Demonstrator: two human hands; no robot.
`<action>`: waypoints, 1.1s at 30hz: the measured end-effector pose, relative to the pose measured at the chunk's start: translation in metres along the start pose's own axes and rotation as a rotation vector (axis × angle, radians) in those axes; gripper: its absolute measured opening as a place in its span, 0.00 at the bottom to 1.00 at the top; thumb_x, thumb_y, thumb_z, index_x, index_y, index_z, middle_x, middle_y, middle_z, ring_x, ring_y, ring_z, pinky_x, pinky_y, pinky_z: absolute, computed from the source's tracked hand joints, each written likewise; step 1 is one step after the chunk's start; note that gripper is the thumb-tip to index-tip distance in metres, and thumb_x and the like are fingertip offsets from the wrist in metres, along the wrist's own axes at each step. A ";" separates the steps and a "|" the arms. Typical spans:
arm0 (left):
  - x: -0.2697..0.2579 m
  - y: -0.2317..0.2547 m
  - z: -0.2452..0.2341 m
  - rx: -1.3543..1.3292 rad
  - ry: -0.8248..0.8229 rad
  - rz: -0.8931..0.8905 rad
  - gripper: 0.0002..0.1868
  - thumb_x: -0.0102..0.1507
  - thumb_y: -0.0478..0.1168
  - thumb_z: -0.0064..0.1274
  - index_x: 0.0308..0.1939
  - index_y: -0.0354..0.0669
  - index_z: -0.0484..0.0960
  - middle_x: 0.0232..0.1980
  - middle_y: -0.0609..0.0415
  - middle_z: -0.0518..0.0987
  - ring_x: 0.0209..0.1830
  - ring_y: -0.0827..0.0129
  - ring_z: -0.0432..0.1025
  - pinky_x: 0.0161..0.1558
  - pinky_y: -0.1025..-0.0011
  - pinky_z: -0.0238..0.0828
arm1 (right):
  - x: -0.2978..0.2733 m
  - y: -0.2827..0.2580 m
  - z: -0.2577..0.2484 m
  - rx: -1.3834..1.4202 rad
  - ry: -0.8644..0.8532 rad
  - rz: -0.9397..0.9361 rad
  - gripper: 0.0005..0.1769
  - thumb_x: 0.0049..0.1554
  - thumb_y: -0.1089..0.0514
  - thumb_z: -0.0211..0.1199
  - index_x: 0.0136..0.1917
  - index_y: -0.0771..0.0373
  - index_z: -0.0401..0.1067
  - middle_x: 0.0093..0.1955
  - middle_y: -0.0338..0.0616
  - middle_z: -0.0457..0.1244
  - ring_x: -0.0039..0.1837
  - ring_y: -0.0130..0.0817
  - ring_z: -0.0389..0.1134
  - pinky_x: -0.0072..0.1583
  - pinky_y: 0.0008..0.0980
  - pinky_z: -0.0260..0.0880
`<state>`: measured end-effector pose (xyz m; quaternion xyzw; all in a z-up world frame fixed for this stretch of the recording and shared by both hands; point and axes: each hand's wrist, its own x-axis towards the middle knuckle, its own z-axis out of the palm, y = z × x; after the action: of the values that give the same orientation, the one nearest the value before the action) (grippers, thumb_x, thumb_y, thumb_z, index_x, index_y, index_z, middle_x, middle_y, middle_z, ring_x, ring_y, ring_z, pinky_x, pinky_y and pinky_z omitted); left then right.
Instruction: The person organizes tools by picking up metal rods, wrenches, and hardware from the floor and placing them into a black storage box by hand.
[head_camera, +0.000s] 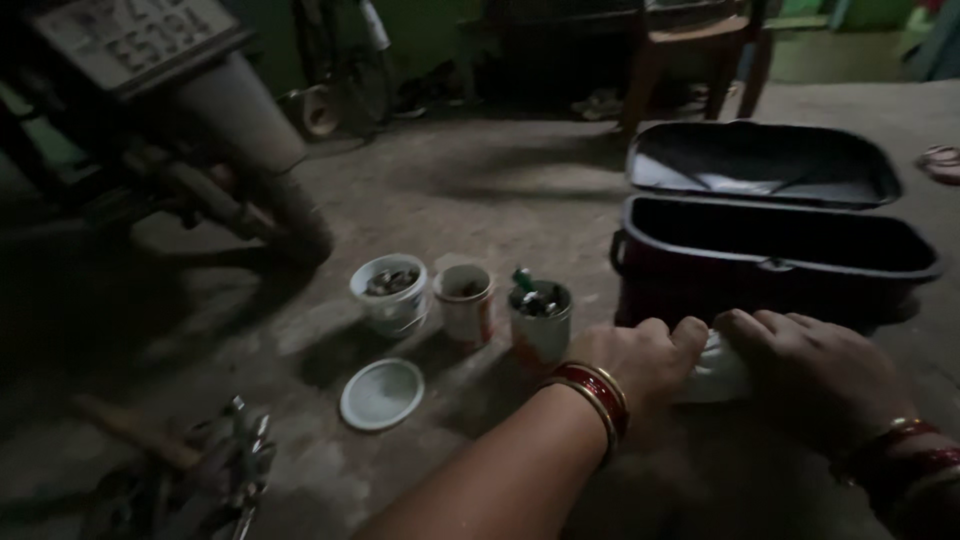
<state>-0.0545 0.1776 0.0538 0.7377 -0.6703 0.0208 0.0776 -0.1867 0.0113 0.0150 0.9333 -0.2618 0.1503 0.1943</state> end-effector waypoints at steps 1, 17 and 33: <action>0.007 0.003 -0.002 0.004 0.002 0.012 0.33 0.59 0.43 0.56 0.65 0.44 0.61 0.52 0.39 0.78 0.47 0.46 0.79 0.43 0.54 0.77 | -0.002 0.009 0.001 0.023 -0.032 0.018 0.21 0.57 0.49 0.58 0.64 0.43 0.67 0.51 0.28 0.70 0.53 0.28 0.75 0.53 0.30 0.77; 0.182 -0.016 0.004 0.283 0.092 0.125 0.21 0.72 0.46 0.36 0.70 0.62 0.61 0.58 0.50 0.76 0.51 0.55 0.78 0.45 0.56 0.76 | 0.080 0.126 0.035 -0.006 -0.065 0.076 0.24 0.55 0.54 0.62 0.65 0.43 0.63 0.53 0.32 0.69 0.55 0.34 0.73 0.53 0.36 0.77; 0.269 -0.071 0.049 -0.401 -0.104 -0.320 0.34 0.62 0.33 0.50 0.67 0.78 0.74 0.67 0.57 0.77 0.68 0.55 0.72 0.67 0.59 0.68 | 0.151 0.172 0.137 1.234 -0.467 0.763 0.24 0.65 0.50 0.51 0.71 0.57 0.68 0.65 0.53 0.66 0.69 0.50 0.69 0.68 0.48 0.66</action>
<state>0.0398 -0.0887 0.0355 0.8044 -0.5388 -0.1627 0.1900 -0.1324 -0.2493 0.0016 0.7250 -0.4691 0.1249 -0.4886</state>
